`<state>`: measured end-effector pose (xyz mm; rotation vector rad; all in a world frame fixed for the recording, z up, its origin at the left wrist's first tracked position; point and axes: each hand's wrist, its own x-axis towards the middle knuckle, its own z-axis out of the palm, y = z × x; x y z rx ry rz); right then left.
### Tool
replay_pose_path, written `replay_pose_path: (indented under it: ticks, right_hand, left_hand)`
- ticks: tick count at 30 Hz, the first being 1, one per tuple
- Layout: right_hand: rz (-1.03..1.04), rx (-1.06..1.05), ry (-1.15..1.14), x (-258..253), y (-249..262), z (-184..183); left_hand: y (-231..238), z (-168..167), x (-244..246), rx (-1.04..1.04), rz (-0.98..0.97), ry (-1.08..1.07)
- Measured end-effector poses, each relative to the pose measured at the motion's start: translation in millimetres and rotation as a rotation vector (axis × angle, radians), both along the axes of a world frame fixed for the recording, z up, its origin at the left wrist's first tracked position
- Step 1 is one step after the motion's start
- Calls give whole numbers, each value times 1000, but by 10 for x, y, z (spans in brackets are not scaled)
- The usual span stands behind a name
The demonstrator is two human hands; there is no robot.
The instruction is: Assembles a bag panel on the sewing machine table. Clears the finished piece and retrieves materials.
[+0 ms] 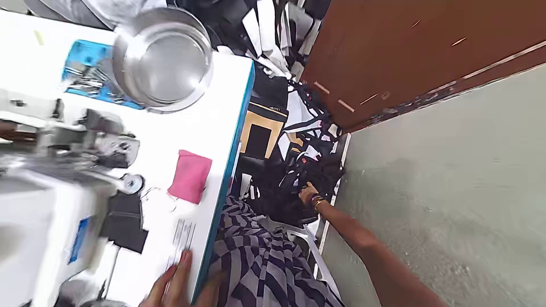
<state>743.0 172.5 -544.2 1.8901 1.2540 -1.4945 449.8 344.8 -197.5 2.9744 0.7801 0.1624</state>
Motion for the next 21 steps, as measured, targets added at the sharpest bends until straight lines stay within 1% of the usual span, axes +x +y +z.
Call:
replay_pose_path:
  ticks: [3,5,6,10,13,15,17,19,20,21]
  right_hand:
    - [-146,107,-81,156,-65,783]
    - [-145,168,-119,106,-159,1205]
    - [-121,197,-130,3,-171,1339]
    - [-67,180,-189,-523,-84,1634]
    - [-107,141,-224,-718,-117,1900]
    - [-173,151,-225,-808,-178,2115]
    - [-170,165,-215,-943,-133,2250]
    - [-163,172,-188,-1080,-36,2400]
    - [-212,213,-170,-1094,4,2542]
    - [-304,302,-161,-1005,6,2774]
  left_hand:
    - [7,-50,-8,46,-36,-50]
    - [7,-96,-2,48,-54,-99]
    - [16,-98,10,40,-63,-109]
    - [-20,-39,5,-23,-60,-84]
    - [-167,-15,-211,-109,-102,-187]
    - [-394,57,-470,-115,-97,-276]
    - [-557,216,-741,-146,-90,-326]
    - [-697,369,-1059,-228,-53,-348]
    - [-754,450,-1232,-267,-29,-354]
    - [-810,522,-1397,-325,-6,-367]
